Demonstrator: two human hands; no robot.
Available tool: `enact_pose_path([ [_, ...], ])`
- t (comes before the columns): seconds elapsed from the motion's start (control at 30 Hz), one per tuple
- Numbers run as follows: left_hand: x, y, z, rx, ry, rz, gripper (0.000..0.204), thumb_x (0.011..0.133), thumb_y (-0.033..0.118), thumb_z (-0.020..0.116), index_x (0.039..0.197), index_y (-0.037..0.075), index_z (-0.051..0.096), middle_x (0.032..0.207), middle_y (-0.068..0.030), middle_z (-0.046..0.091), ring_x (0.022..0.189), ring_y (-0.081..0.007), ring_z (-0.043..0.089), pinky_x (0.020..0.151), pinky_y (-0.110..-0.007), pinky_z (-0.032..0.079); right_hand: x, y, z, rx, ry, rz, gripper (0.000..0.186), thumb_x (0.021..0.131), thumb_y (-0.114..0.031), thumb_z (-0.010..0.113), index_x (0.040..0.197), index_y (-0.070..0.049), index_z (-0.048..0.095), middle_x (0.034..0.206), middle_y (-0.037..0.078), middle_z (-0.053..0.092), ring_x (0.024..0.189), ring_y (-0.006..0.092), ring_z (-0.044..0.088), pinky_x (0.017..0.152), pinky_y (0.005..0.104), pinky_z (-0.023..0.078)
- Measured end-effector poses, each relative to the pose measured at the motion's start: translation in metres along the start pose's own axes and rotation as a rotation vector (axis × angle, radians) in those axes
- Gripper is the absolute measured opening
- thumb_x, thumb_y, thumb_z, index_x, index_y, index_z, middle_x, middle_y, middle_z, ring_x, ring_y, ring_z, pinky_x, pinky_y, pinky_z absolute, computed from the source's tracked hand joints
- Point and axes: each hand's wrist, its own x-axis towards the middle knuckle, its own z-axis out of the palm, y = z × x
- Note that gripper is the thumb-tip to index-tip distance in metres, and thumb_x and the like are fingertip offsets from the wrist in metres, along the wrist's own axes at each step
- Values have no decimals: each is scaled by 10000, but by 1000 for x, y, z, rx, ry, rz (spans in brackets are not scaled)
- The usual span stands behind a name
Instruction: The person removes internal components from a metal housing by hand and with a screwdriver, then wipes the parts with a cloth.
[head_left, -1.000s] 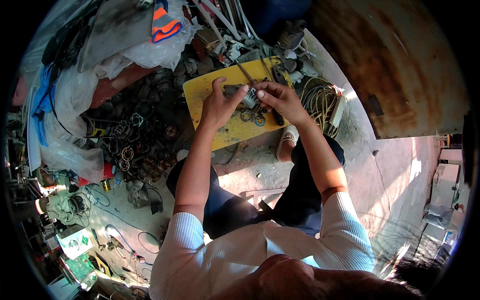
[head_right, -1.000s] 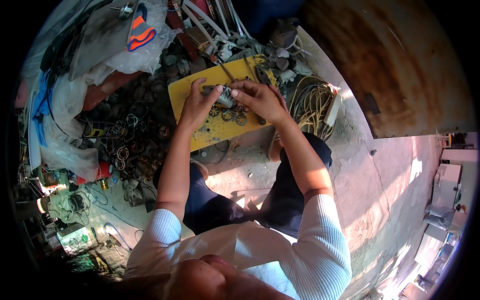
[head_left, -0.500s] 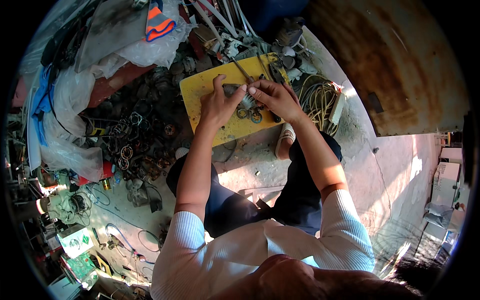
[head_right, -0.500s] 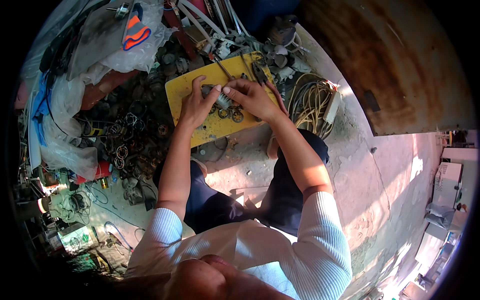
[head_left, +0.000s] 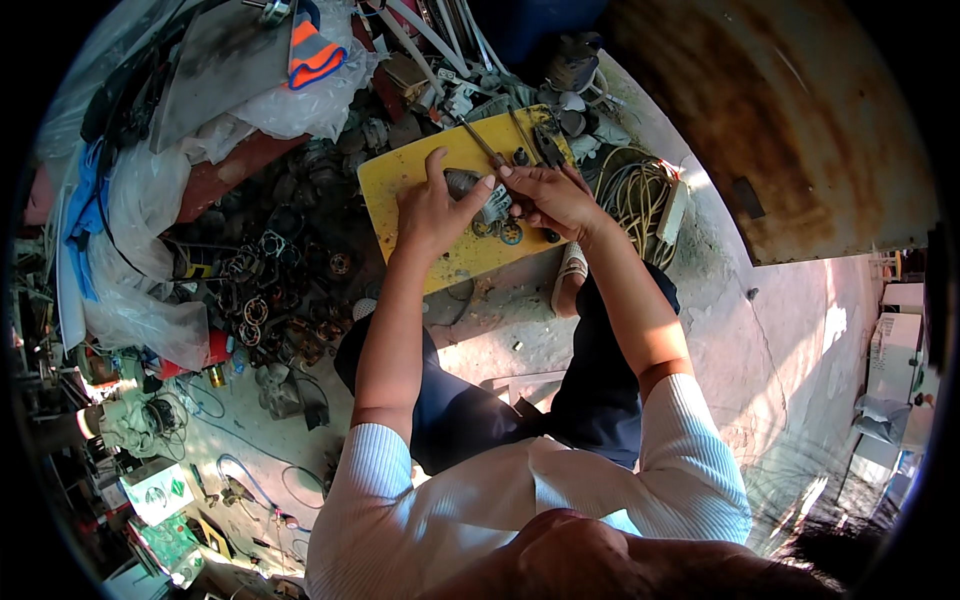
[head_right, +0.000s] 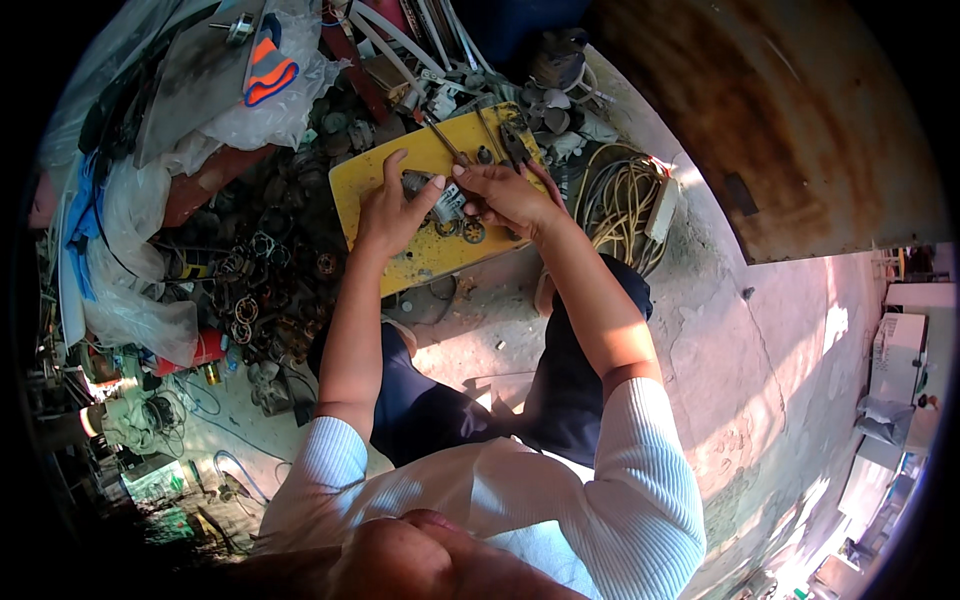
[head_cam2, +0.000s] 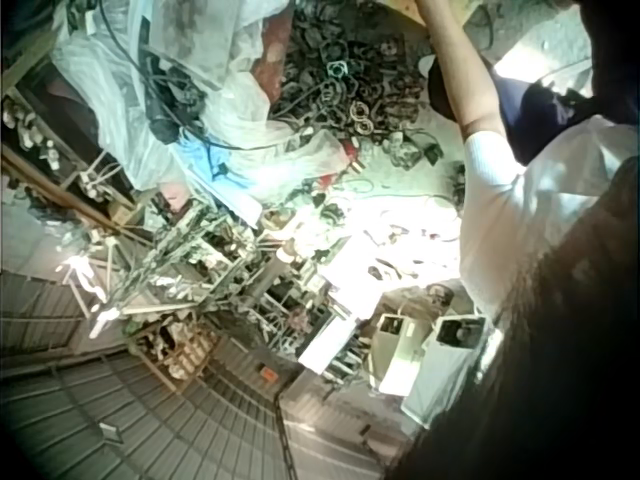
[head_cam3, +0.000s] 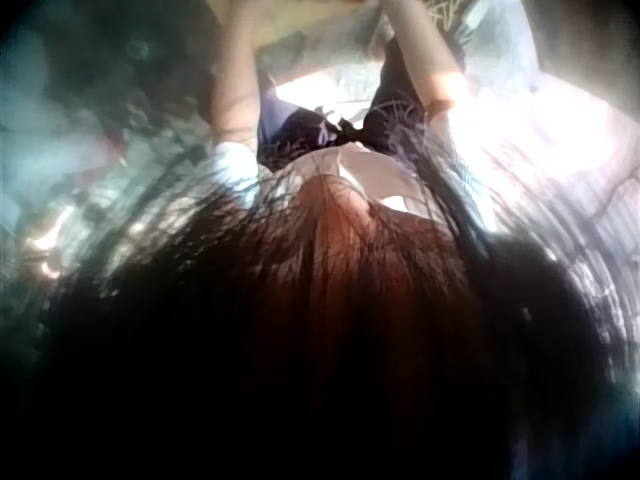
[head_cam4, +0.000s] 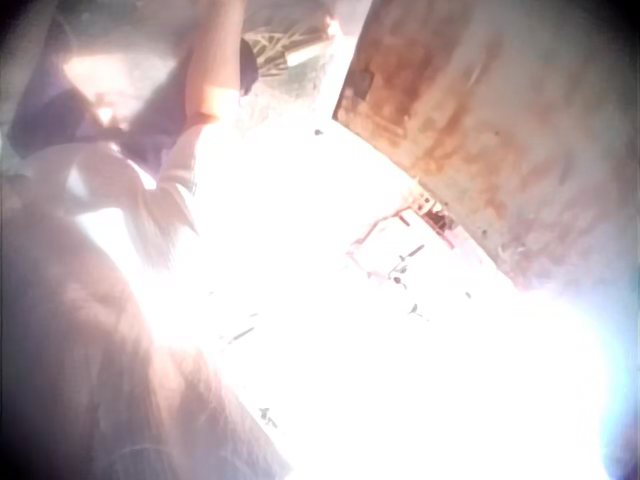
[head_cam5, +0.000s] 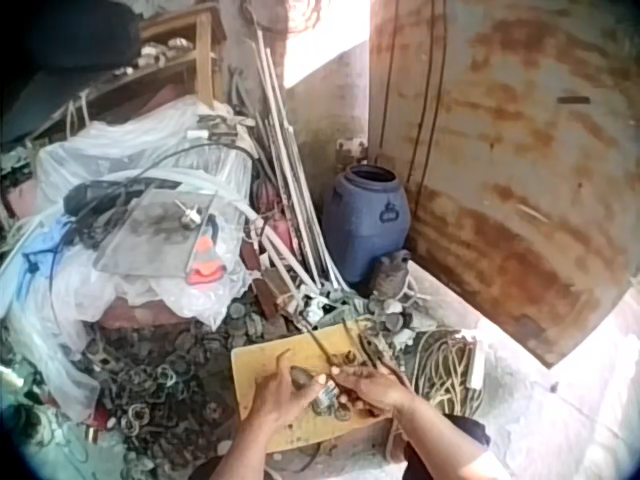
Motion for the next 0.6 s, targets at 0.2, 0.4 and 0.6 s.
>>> enact_pose_path([
  [0.2,0,3,-2,49,72,169,934,861,651,571,1435,-35,302,921,-257,693,947,-402,662,989,-489,357,14,8,-17,174,-97,97,170,944,-231,699,1005,-80,649,795,-40,610,612,24,553,403,145,324],
  [0.4,0,1,-8,20,100,274,935,856,599,611,1458,-37,283,909,-232,697,938,-388,659,990,-485,351,16,11,-16,177,-67,44,172,908,-158,739,1038,-75,663,816,-54,628,629,1,563,436,126,380],
  [0.6,-1,-3,-12,88,78,254,970,850,602,613,1485,-38,254,903,-224,699,914,-381,663,980,-473,356,10,4,-8,77,-136,3,165,921,-215,730,1018,-90,683,753,-73,639,629,-8,587,513,117,459],
])
